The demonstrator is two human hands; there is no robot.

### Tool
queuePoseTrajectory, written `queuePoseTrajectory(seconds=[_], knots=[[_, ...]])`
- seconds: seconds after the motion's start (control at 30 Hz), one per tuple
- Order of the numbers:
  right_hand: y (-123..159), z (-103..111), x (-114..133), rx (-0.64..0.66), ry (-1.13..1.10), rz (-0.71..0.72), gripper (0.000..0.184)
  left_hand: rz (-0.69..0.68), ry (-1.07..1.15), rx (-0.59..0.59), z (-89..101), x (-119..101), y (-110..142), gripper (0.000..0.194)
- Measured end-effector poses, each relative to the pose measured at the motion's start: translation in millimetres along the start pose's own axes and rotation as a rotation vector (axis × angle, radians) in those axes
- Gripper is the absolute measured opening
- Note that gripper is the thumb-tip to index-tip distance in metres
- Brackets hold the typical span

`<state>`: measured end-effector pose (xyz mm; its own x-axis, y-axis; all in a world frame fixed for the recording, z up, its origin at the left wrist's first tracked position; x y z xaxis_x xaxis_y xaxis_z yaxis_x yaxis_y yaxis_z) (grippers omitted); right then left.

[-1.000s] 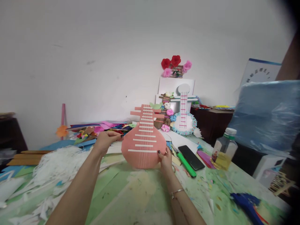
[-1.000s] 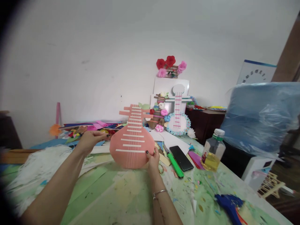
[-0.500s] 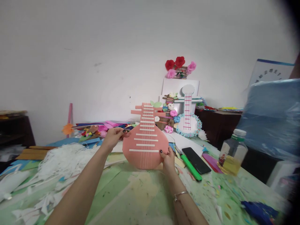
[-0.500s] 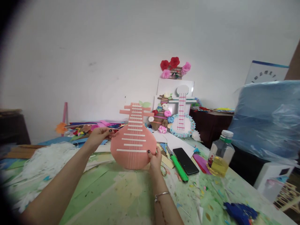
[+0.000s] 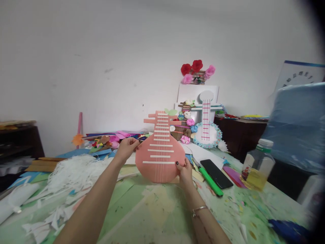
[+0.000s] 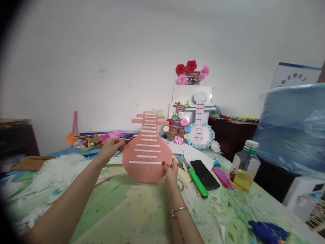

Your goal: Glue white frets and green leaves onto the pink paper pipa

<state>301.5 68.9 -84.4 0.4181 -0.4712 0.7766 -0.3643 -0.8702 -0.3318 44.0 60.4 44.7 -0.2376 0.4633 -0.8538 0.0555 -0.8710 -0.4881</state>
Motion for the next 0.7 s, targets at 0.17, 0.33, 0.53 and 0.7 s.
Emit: queuePoseTrajectory(seconds=[0.17,0.33,0.53,0.7], knots=[[0.5,-0.1,0.3,0.005,-0.001,0.001,0.043,0.001,-0.022,0.039,-0.8,-4.2,2.1,0.020],[-0.6,1.1,-0.4,0.013,0.001,0.000,0.044,0.010,-0.047,0.055,0.5,-2.6,2.3,0.015],[-2.9,1.6,-2.4,0.021,0.007,0.008,0.043,0.010,-0.046,0.028,-0.1,-0.8,0.6,0.014],[-1.5,-0.5,-1.4,0.027,-0.001,-0.003,0.043,-0.006,-0.043,-0.002,0.1,1.2,-1.2,0.015]])
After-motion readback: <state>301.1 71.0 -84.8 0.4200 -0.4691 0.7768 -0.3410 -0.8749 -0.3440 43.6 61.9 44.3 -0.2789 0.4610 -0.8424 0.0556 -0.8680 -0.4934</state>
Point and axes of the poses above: each hand's wrist, its own y-axis away from the middle knuckle, its own z-axis out of the back of the hand, x = y × z, the point moved 2 cm from there along -y, towards the middle knuckle
